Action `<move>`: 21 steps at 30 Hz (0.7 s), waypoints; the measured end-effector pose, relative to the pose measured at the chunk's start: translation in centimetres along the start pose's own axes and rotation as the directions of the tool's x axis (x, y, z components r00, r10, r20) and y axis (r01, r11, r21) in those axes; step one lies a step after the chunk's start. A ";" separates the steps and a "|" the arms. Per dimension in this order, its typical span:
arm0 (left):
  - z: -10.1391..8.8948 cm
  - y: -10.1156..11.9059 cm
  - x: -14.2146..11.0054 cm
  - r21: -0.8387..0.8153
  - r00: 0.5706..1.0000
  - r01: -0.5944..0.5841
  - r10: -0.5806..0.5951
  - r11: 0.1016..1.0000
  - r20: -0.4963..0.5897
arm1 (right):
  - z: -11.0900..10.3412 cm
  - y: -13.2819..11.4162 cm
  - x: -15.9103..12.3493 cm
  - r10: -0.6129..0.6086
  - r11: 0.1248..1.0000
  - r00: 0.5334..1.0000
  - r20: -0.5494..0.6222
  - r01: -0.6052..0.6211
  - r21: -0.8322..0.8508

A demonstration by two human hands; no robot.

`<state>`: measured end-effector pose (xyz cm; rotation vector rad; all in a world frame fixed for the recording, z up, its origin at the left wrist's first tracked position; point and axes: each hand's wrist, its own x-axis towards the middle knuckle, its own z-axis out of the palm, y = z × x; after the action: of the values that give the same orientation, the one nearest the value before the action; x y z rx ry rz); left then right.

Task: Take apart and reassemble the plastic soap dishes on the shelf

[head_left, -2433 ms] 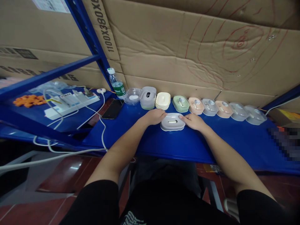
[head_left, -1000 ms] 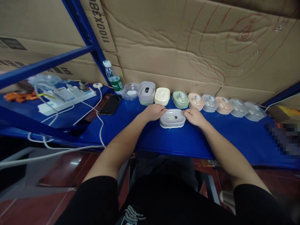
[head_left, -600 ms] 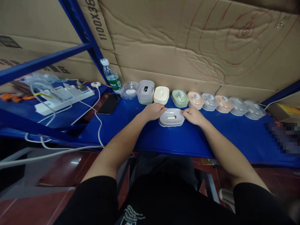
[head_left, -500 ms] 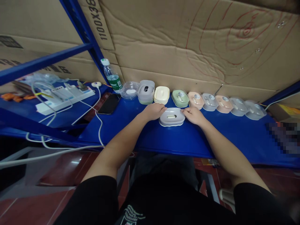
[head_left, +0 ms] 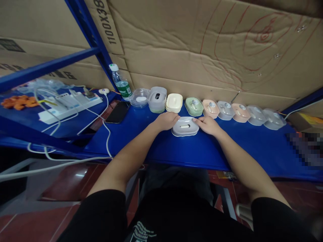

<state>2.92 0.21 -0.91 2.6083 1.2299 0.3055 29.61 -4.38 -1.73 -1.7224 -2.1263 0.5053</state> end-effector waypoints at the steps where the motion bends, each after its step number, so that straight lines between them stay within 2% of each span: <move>1: 0.0 0.0 0.0 0.001 1.000 -0.002 0.002 1.000 -0.005 | -0.1 -0.1 0.0 0.007 1.000 1.000 -0.011 -0.008 -0.024; 4: 0.0 0.1 0.0 -0.004 1.000 -0.003 0.003 1.000 -0.013 | -0.1 -0.1 -0.1 0.013 0.999 0.999 -0.046 -0.015 -0.032; 9: 0.2 0.3 0.0 -0.042 1.000 -0.008 0.008 0.999 -0.004 | 0.3 0.3 0.1 -0.074 0.997 0.997 0.012 0.074 0.004; 21: 0.8 0.0 0.3 -0.089 0.997 -0.080 0.079 0.993 -0.020 | 0.1 -0.2 0.2 -0.031 0.999 0.999 0.033 0.031 -0.012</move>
<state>3.38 0.32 -1.67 2.5870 1.0932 0.3888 29.36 -4.24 -1.67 -1.6960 -2.1794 0.5162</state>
